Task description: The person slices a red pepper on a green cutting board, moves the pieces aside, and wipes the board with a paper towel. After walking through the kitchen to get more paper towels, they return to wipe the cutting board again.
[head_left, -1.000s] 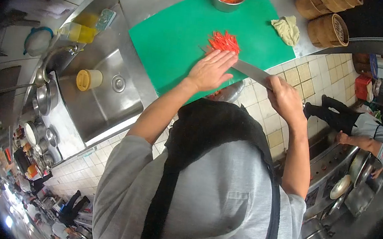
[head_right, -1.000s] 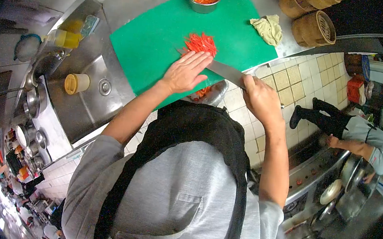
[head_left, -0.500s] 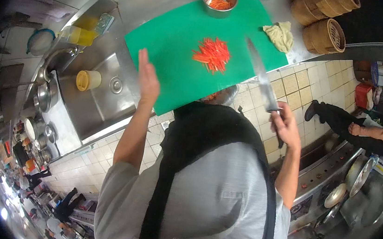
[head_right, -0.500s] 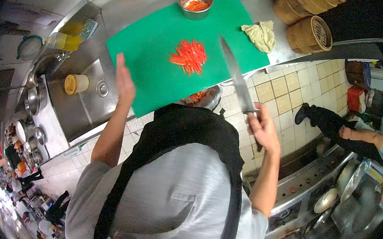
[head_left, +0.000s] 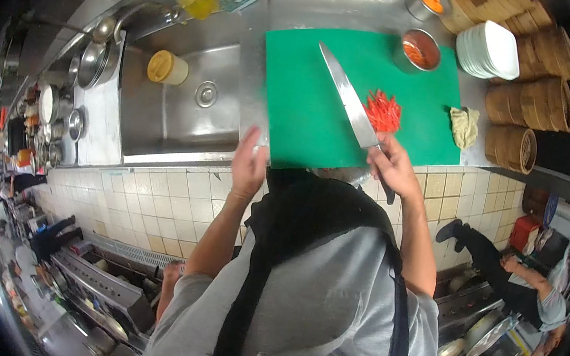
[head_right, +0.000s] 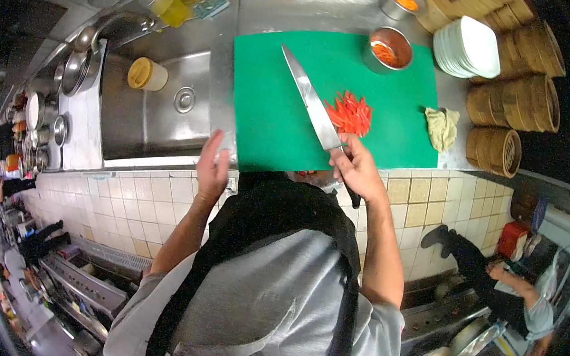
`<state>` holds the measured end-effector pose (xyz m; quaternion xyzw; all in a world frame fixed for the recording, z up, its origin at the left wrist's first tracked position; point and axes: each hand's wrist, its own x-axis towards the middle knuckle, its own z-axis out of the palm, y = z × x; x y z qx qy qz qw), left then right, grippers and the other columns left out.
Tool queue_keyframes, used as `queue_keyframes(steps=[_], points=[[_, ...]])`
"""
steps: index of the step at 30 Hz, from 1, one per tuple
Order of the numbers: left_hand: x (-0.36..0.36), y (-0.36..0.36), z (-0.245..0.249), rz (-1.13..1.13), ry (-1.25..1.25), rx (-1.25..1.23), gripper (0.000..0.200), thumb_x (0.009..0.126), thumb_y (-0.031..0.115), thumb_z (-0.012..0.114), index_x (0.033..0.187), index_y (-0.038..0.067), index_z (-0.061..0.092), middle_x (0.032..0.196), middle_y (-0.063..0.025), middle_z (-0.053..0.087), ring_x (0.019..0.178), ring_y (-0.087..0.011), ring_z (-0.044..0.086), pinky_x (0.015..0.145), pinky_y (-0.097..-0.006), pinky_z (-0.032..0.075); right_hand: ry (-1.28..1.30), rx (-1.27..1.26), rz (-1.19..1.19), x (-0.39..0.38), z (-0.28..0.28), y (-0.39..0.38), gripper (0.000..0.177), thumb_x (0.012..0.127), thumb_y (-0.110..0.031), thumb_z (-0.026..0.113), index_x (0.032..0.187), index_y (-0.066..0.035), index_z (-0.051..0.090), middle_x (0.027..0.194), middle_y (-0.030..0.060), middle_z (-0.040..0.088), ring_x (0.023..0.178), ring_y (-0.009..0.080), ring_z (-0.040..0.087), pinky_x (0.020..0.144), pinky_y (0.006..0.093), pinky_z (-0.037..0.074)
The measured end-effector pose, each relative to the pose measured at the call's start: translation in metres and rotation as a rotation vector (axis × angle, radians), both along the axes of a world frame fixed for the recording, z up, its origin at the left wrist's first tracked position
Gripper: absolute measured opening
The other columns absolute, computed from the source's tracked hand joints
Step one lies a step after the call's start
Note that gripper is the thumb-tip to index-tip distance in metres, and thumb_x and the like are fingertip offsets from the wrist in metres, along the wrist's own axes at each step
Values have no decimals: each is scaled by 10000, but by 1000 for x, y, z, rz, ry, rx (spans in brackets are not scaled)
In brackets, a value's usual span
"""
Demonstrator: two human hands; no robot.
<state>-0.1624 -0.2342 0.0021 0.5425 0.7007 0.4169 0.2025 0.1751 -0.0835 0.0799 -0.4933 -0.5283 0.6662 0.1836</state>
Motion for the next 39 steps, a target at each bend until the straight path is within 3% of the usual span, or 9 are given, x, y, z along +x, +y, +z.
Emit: queue_keyframes(steps=[4, 10, 14, 15, 18, 21, 27, 35, 39], points=[[24, 55, 24, -195, 154, 164, 538, 971, 233, 715, 1449, 23, 582, 1500, -215, 574, 1388, -393, 544, 1179, -492, 418, 57, -36, -16, -24, 13, 0, 279, 1042, -75, 614, 1306, -14, 547, 837, 42, 627, 593, 94, 584, 519, 263, 478], [55, 108, 48, -498, 266, 170, 672, 976, 284, 723, 1557, 47, 483, 1654, -211, 394, 1510, -400, 399, 1243, -513, 321, -5, -52, -82, -24, 8, -26, 274, 1047, -68, 592, 1313, -26, 540, 825, 38, 626, 582, 82, 567, 522, 253, 469], [31, 86, 38, -332, 149, 142, 649, 982, 255, 711, 1548, 33, 484, 1634, -286, 374, 1484, -468, 405, 1221, -527, 346, -339, 369, 2, -36, -11, -24, 377, 999, -109, 640, 1347, -19, 527, 824, 145, 663, 702, 255, 659, 648, 417, 527], [20, 75, 29, -302, 109, 105, 640, 988, 242, 703, 1549, 27, 482, 1635, -306, 359, 1484, -482, 401, 1220, -526, 346, -385, 384, 26, -45, -6, -18, 410, 984, -130, 645, 1354, -7, 517, 911, 216, 677, 853, 368, 690, 766, 477, 531], [-11, 39, 7, -242, 108, 15, 601, 1005, 195, 679, 1543, 13, 483, 1634, -344, 332, 1481, -496, 405, 1208, -516, 362, -337, 491, 19, -75, -6, 1, 411, 976, -111, 630, 1359, -14, 521, 1081, 269, 676, 983, 425, 682, 854, 487, 539], [-29, 1, 6, -161, 138, -49, 568, 1010, 153, 668, 1529, 3, 491, 1638, -355, 313, 1466, -488, 432, 1184, -500, 398, -363, 796, 53, -92, -44, 23, 434, 946, -90, 631, 1360, -14, 526, 1263, 296, 617, 1140, 454, 633, 946, 517, 533], [-32, -76, 8, 63, 198, -101, 543, 1003, 109, 671, 1508, -1, 504, 1653, -342, 291, 1409, -478, 494, 1150, -487, 441, -572, 911, 390, -104, -59, 40, 532, 866, -48, 657, 1382, -14, 531, 1377, 265, 560, 1262, 450, 571, 1050, 515, 503], [43, -188, -3, 463, 137, -373, 533, 1012, 230, 692, 1481, 25, 543, 1646, -336, 306, 1304, -471, 594, 1054, -488, 524, -334, 1008, 487, -84, -84, 55, 561, 880, -35, 653, 1426, -17, 525, 1399, 276, 549, 1316, 457, 521, 1124, 518, 438], [125, -257, 2, 702, 62, -485, 515, 1038, 283, 650, 1474, 28, 553, 1637, -364, 295, 1290, -489, 599, 1046, -497, 526, -204, 1011, 518, -61, -81, 61, 438, 923, -14, 640, 1357, 5, 582, 1415, 278, 545, 1322, 455, 531, 1130, 500, 437]])
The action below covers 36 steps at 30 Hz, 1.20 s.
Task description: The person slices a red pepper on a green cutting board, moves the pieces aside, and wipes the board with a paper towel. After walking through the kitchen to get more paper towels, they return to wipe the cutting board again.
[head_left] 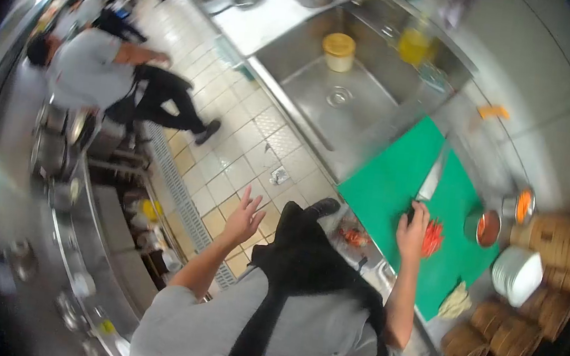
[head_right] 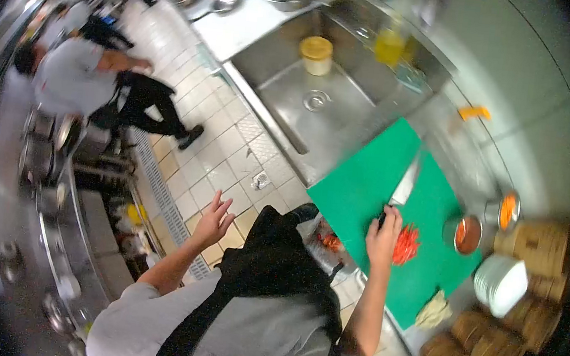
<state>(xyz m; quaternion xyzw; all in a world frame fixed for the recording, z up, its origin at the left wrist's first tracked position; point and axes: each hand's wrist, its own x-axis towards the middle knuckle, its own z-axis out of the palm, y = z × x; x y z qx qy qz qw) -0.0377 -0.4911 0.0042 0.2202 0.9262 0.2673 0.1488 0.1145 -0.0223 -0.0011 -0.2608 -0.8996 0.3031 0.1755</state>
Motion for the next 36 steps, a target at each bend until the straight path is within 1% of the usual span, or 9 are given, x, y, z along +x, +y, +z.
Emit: queue_keyframes(steps=[5, 7, 9, 16, 19, 25, 28, 33, 36], points=[[120, -80, -18, 331, -150, -158, 511, 1074, 364, 566, 1443, 11, 580, 1586, -421, 329, 1318, -547, 547, 1076, -516, 501, 314, -78, 70, 31, -2, -5, 247, 1002, 25, 572, 1237, 32, 645, 1246, 213, 662, 1193, 354, 638, 1049, 422, 502], [156, -125, -57, 293, -261, -375, 534, 1051, 394, 586, 1413, 4, 614, 1517, -390, 461, 1314, -520, 566, 1091, -509, 493, 385, -251, 2, 46, -3, -14, 184, 1035, 27, 540, 1176, 35, 658, 1152, 166, 701, 1086, 276, 675, 975, 377, 533], [153, -128, -30, 210, -693, -557, 556, 1014, 404, 616, 1390, -6, 639, 1442, -318, 585, 1324, -463, 585, 1116, -483, 482, 376, -442, -60, 79, -8, -38, 147, 1061, 9, 524, 1113, 31, 660, 1074, 120, 710, 950, 195, 680, 882, 337, 553], [96, -190, -124, 227, -463, -278, 538, 990, 375, 627, 1387, 11, 650, 1345, -260, 676, 1287, -427, 625, 1106, -460, 495, 287, -775, -52, 100, -16, -144, 165, 1105, -82, 506, 1165, 14, 626, 974, 77, 681, 744, 126, 638, 724, 285, 549], [36, -174, -98, 224, -403, -138, 513, 997, 357, 611, 1370, 9, 660, 1332, -264, 681, 1264, -429, 637, 1088, -471, 502, 195, -855, -19, 61, -14, -181, 193, 1114, -124, 514, 1221, 5, 609, 935, 76, 671, 734, 125, 631, 708, 280, 544], [-59, -228, -170, 245, -439, -159, 525, 989, 369, 619, 1378, 18, 650, 1308, -257, 692, 1235, -435, 646, 1070, -488, 512, 120, -862, 174, -103, 15, -275, 237, 1124, -181, 521, 1255, -9, 618, 855, 55, 650, 730, 129, 621, 696, 294, 539], [-85, -266, -135, 378, -439, -64, 544, 998, 400, 601, 1390, 26, 644, 1339, -256, 678, 1253, -426, 641, 1079, -483, 509, -45, -777, 420, -172, 18, -330, 256, 1108, -201, 554, 1257, -9, 632, 886, 54, 670, 742, 141, 650, 695, 294, 560], [-74, -347, -148, 596, -388, -8, 545, 982, 409, 608, 1351, 13, 669, 1332, -249, 685, 1260, -416, 641, 1088, -476, 501, -220, -378, 800, -251, 52, -404, 218, 1084, -154, 584, 1200, 10, 670, 885, 119, 727, 793, 194, 704, 743, 338, 569], [-43, -389, -156, 723, -463, -92, 556, 977, 420, 606, 1339, 5, 680, 1319, -254, 691, 1254, -418, 646, 1091, -472, 499, -263, -396, 869, -278, 29, -420, 219, 1068, -140, 591, 1192, 19, 678, 878, 150, 736, 753, 221, 721, 725, 357, 575]])
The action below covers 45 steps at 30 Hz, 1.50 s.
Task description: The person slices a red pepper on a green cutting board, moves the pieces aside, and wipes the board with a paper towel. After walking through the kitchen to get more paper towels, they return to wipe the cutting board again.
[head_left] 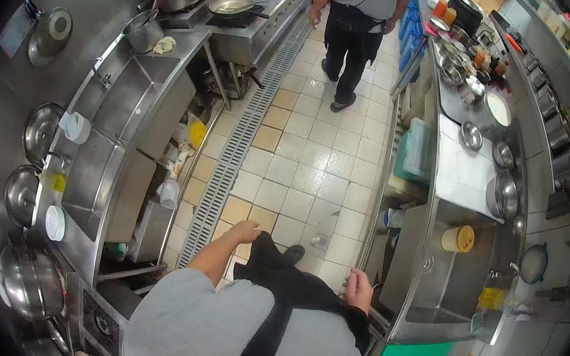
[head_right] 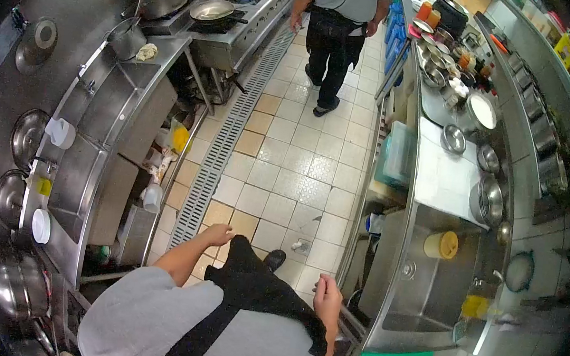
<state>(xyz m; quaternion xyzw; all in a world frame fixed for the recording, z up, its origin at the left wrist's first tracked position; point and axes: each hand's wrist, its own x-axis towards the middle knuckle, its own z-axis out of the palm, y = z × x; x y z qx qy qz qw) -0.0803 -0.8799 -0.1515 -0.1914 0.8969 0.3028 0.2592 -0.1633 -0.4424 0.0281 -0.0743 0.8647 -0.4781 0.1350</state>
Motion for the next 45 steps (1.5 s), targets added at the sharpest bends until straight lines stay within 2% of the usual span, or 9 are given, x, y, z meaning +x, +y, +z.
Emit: queue_keyframes(steps=[5, 10, 15, 18, 27, 31, 33, 35, 45], points=[[49, -31, -14, 45, -159, 13, 571, 955, 411, 587, 1294, -35, 699, 1310, -293, 682, 1254, -420, 650, 1097, -480, 497, -73, 14, 26, -33, 0, -27, 210, 1052, -135, 610, 1182, 9, 691, 887, 157, 745, 805, 207, 753, 738, 356, 582], [32, -16, 2, 389, -154, 188, 572, 963, 412, 598, 1307, -35, 692, 1318, -285, 683, 1267, -414, 644, 1102, -469, 497, -116, -3, 154, -83, -6, -47, 195, 1044, -139, 628, 1176, -11, 692, 954, 180, 748, 862, 261, 759, 773, 378, 581], [-42, 6, 34, 141, -111, 106, 585, 987, 416, 620, 1412, 14, 634, 1405, -227, 655, 1322, -390, 611, 1127, -453, 483, 5, -1, 277, -156, -2, -70, 188, 1023, -144, 639, 1162, -26, 686, 1043, 222, 738, 980, 410, 720, 834, 450, 573], [-95, 6, 30, 219, 5, 138, 583, 985, 410, 639, 1405, 7, 638, 1382, -238, 667, 1301, -377, 633, 1115, -451, 490, 158, -72, 301, -204, -18, -73, 183, 1048, -125, 612, 1169, -9, 685, 883, 144, 724, 761, 216, 714, 702, 357, 566], [-156, -14, 14, 571, 128, 118, 550, 979, 380, 643, 1329, -43, 676, 1281, -250, 719, 1169, -368, 714, 1014, -394, 549, 61, -149, 286, -364, -66, -68, 181, 1047, -145, 608, 1139, -16, 695, 840, 128, 722, 697, 215, 713, 662, 361, 561], [-95, -20, -76, 551, 35, 243, 510, 985, 346, 621, 1295, -55, 690, 1256, -241, 730, 1172, -363, 715, 999, -377, 552, 130, 2, 523, -442, -66, -98, 207, 1046, -202, 609, 1132, -33, 693, 925, 169, 731, 817, 332, 720, 735, 436, 565], [-93, -12, -73, 549, -47, 229, 505, 987, 343, 619, 1294, -52, 691, 1255, -241, 730, 1174, -363, 713, 1002, -379, 551, 155, 42, 606, -476, -50, -130, 230, 1038, -237, 607, 1138, -52, 698, 1048, 200, 745, 960, 428, 708, 829, 500, 572], [-105, -14, -67, 568, -119, 212, 500, 989, 341, 616, 1293, -49, 692, 1254, -240, 731, 1176, -363, 712, 1004, -382, 550, 167, 91, 644, -503, -53, -160, 227, 1040, -238, 606, 1143, -53, 688, 1057, 207, 740, 983, 425, 706, 844, 503, 569], [-340, -200, 12, 405, -264, 121, 476, 997, 329, 605, 1290, -34, 699, 1250, -239, 732, 1187, -363, 706, 1015, -397, 545, 72, 196, 614, -572, -36, -294, 256, 1055, -244, 582, 1169, -37, 681, 1054, 209, 732, 989, 434, 696, 836, 500, 553]])
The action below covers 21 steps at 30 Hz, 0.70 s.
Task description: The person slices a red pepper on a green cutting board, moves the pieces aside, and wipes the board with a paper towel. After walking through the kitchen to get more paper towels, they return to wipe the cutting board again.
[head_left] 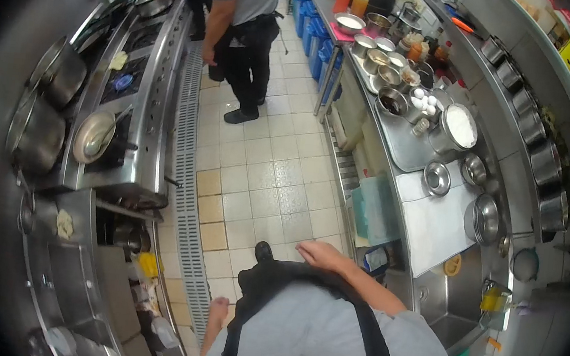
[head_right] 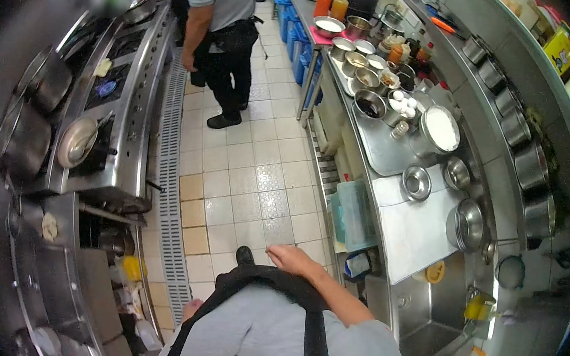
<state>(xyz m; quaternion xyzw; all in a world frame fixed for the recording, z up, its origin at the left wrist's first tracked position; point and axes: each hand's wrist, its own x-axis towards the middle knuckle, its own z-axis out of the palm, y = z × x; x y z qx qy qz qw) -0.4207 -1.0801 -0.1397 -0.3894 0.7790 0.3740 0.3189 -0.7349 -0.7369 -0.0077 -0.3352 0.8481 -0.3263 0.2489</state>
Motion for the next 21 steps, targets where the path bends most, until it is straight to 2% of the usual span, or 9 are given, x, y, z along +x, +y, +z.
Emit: queue_keyframes(steps=[2, 4, 6, 8, 9, 11, 15, 19, 21], points=[[-13, -82, -104, 91, 211, -51, 425, 1001, 290, 601, 1288, -3, 710, 1239, -236, 737, 1186, -359, 705, 1031, -416, 539, 85, 9, -41, -17, 4, -7, 256, 1057, -238, 582, 1181, -37, 682, 1045, 207, 735, 985, 422, 703, 833, 488, 553], [-82, -128, -56, 67, 339, -140, 392, 994, 241, 619, 1285, -3, 712, 1246, -235, 735, 1193, -361, 700, 1045, -434, 532, 68, -84, -220, -35, 12, -11, 231, 1046, -225, 604, 1168, -45, 682, 1047, 224, 738, 989, 430, 706, 837, 497, 562], [-129, -193, -98, 145, 364, -130, 395, 977, 187, 632, 1312, -13, 699, 1253, -252, 728, 1190, -359, 701, 1029, -426, 538, 76, -144, -347, -50, 13, -12, 218, 1039, -214, 617, 1161, -46, 683, 1047, 232, 741, 987, 433, 710, 839, 498, 568], [-194, -206, -62, 87, 411, -192, 393, 972, 172, 636, 1315, -9, 700, 1226, -264, 733, 1174, -348, 710, 1005, -412, 546, 103, -164, -403, -66, 11, -9, 217, 1035, -204, 621, 1162, -40, 684, 1045, 231, 743, 980, 431, 713, 838, 490, 570], [-227, -205, -41, 71, 431, -225, 393, 969, 165, 638, 1317, -8, 700, 1212, -270, 736, 1166, -343, 715, 993, -405, 551, 68, -154, -436, -75, 12, -8, 211, 1032, -193, 622, 1163, -40, 686, 1041, 229, 743, 976, 433, 713, 836, 486, 570], [-275, -203, -50, 74, 476, -133, 404, 962, 175, 654, 1318, -10, 698, 1177, -267, 747, 1131, -327, 731, 962, -391, 560, -8, -139, -493, -90, 16, -6, 202, 1027, -173, 625, 1163, -40, 692, 1034, 227, 744, 969, 437, 711, 833, 478, 571], [-364, -156, -14, -122, 363, -103, 433, 958, 226, 687, 1307, -30, 696, 1061, -221, 785, 1028, -290, 765, 917, -363, 573, -19, -242, -658, -127, 7, 6, 196, 1039, -150, 622, 1176, -33, 699, 926, 186, 754, 813, 326, 746, 741, 408, 587], [-413, -98, -4, -25, 365, -24, 466, 972, 317, 692, 1291, -22, 707, 892, -158, 800, 924, -245, 779, 871, -349, 573, -165, -339, -846, -174, -12, 28, 204, 1059, -156, 614, 1184, -19, 698, 824, 130, 739, 693, 191, 720, 666, 340, 579], [-418, -81, -3, 22, 389, -17, 473, 977, 339, 684, 1272, -28, 715, 930, -167, 801, 940, -244, 778, 871, -358, 572, -212, -392, -871, -207, -22, 38, 211, 1062, -157, 612, 1175, -3, 702, 794, 108, 727, 668, 155, 700, 645, 321, 569]])
